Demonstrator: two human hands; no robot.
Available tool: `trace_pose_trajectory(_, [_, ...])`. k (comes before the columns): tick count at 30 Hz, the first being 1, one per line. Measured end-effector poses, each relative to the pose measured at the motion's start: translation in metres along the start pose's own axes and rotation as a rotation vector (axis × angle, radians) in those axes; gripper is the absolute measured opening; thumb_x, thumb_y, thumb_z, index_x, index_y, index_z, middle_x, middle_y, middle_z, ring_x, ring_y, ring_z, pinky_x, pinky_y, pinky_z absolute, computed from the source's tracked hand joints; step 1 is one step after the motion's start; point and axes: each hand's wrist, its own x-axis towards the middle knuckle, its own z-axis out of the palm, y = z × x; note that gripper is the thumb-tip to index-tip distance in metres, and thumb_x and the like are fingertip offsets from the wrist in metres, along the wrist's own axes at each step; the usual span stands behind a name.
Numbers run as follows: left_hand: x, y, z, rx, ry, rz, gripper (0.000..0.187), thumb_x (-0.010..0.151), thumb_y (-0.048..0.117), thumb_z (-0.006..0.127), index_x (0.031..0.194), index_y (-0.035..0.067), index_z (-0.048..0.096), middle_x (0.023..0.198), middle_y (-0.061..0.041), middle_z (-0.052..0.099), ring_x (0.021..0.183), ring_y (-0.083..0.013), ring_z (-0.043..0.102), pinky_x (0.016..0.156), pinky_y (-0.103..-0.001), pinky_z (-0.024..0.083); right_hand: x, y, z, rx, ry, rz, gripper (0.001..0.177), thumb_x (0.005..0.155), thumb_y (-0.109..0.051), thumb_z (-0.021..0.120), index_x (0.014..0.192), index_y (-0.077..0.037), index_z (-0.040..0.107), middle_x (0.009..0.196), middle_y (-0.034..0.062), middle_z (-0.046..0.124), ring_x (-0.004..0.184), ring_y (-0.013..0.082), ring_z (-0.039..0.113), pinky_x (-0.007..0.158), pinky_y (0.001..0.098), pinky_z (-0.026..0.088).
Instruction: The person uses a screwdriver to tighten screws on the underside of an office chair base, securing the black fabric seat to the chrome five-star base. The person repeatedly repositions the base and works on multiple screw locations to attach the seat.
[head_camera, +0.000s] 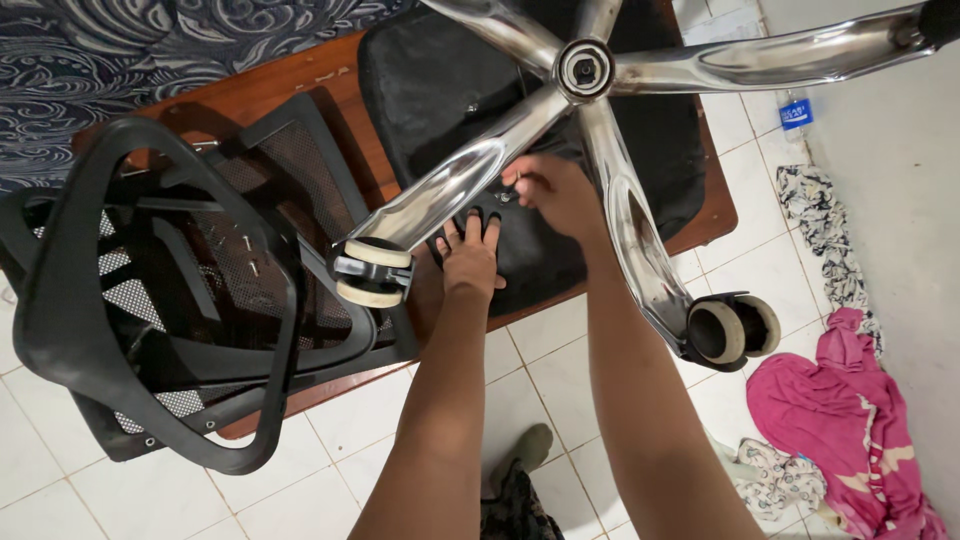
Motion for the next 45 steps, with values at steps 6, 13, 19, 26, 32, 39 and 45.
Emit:
trace_pose_trajectory(6, [0.002, -0.001, 0.004, 0.008, 0.003, 0.001, 0.118, 0.064, 0.034, 0.096, 0.159, 0.030, 0.025, 0.164, -0.003, 0.018, 0.152, -0.0483, 0.011, 0.119, -0.058, 0.029, 0.014, 0.009, -0.013, -0.032, -0.199, -0.052, 0.031, 0.088, 0.001, 0.064, 0.118, 0.000, 0.069, 0.095, 0.0069, 0.073, 0.091, 0.0138, 0.070, 0.086, 0.0281, 0.056])
trace_pose_trajectory(13, [0.002, -0.002, 0.008, 0.020, 0.018, 0.010, 0.117, 0.064, 0.035, 0.095, 0.159, 0.029, 0.026, 0.165, -0.003, 0.018, 0.152, -0.0487, 0.012, 0.118, -0.058, 0.030, 0.028, 0.007, -0.010, 0.083, -0.306, -0.019, 0.022, 0.088, 0.003, 0.060, 0.110, 0.002, 0.061, 0.093, 0.0053, 0.067, 0.090, 0.0143, 0.069, 0.087, 0.0293, 0.055])
trace_pose_trajectory(19, [0.003, -0.001, 0.005, 0.029, 0.007, 0.005, 0.119, 0.064, 0.036, 0.096, 0.159, 0.029, 0.025, 0.164, -0.003, 0.018, 0.152, -0.0494, 0.012, 0.118, -0.059, 0.031, 0.027, 0.015, -0.008, -0.038, -0.267, -0.053, 0.025, 0.091, 0.002, 0.062, 0.116, 0.003, 0.062, 0.089, 0.0058, 0.067, 0.086, 0.0125, 0.066, 0.083, 0.0281, 0.053])
trace_pose_trajectory(26, [0.004, -0.001, 0.007, 0.038, -0.005, 0.003, 0.119, 0.064, 0.037, 0.096, 0.159, 0.029, 0.024, 0.164, -0.004, 0.018, 0.151, -0.0505, 0.013, 0.118, -0.059, 0.031, 0.027, 0.028, 0.000, 0.180, -0.236, -0.026, 0.027, 0.091, 0.001, 0.061, 0.118, 0.002, 0.060, 0.098, 0.0024, 0.066, 0.088, 0.0114, 0.065, 0.084, 0.0273, 0.055])
trace_pose_trajectory(32, [0.003, -0.001, 0.005, 0.032, 0.004, 0.003, 0.117, 0.064, 0.035, 0.096, 0.158, 0.029, 0.026, 0.164, -0.003, 0.019, 0.152, -0.0501, 0.013, 0.118, -0.060, 0.031, 0.016, 0.033, 0.001, 0.148, -0.136, -0.052, 0.019, 0.090, 0.004, 0.059, 0.109, -0.001, 0.057, 0.091, 0.0035, 0.066, 0.088, 0.0123, 0.066, 0.085, 0.0267, 0.054])
trace_pose_trajectory(39, [0.003, -0.001, 0.004, 0.012, 0.014, 0.010, 0.119, 0.062, 0.033, 0.097, 0.158, 0.029, 0.027, 0.163, -0.003, 0.019, 0.151, -0.0505, 0.013, 0.117, -0.060, 0.032, -0.002, 0.049, 0.026, 0.189, 0.207, -0.107, 0.013, 0.096, 0.006, 0.057, 0.107, 0.000, 0.057, 0.089, 0.0052, 0.065, 0.086, 0.0135, 0.067, 0.083, 0.0275, 0.055])
trace_pose_trajectory(45, [0.004, -0.002, 0.006, 0.012, 0.002, 0.007, 0.117, 0.063, 0.033, 0.097, 0.157, 0.029, 0.027, 0.163, -0.004, 0.019, 0.151, -0.0511, 0.013, 0.117, -0.060, 0.032, -0.005, 0.054, 0.066, 0.342, 0.515, -0.114, 0.013, 0.099, -0.002, 0.059, 0.112, -0.001, 0.059, 0.091, 0.0044, 0.067, 0.087, 0.0133, 0.066, 0.080, 0.0266, 0.054])
